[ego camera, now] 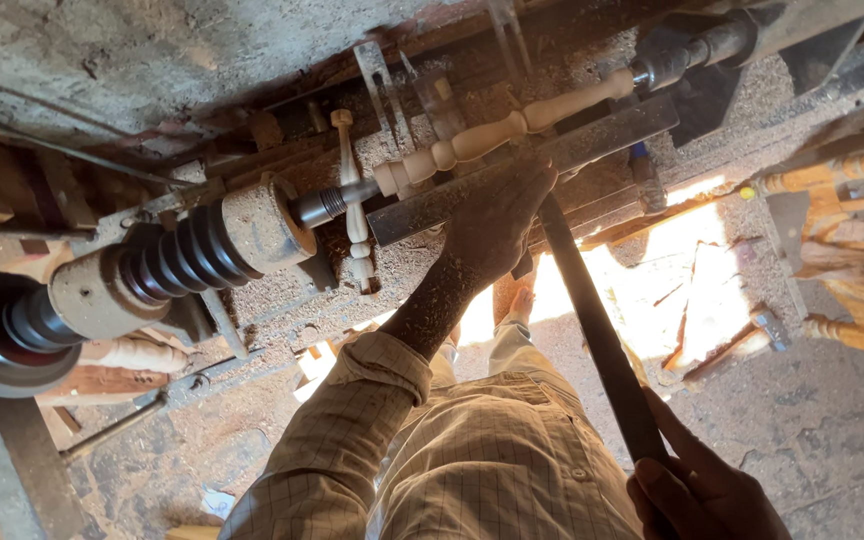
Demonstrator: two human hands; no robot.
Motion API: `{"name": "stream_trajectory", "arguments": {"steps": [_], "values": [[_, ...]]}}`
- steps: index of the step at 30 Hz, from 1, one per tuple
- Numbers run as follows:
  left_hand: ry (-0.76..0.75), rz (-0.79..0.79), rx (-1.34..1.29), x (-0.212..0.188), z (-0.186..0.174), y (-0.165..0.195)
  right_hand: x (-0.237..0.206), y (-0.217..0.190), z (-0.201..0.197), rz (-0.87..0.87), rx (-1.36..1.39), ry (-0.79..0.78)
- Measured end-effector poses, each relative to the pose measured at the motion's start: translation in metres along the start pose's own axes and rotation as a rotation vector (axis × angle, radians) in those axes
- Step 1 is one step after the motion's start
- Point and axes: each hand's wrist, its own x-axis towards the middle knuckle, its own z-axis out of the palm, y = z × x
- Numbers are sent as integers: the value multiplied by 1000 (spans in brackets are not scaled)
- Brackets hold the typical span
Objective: The person uses a chisel to shape a piece of wood mounted on a lathe. They hold the chisel against the rotating wood to carve decorative beads and contours along the spindle.
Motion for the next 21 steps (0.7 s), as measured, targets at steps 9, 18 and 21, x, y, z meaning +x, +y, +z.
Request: {"name": "stream_trajectory", "arguments": {"steps": [9, 18, 21], "values": [[193, -53, -51, 6, 0, 13, 38, 11, -86, -143, -72, -211], [235, -173, 97, 8, 19, 26, 98, -39, -191, 131, -368, -190], [252, -238, 210, 6, 36, 27, 137, -58, -223, 74, -330, -283]]}}
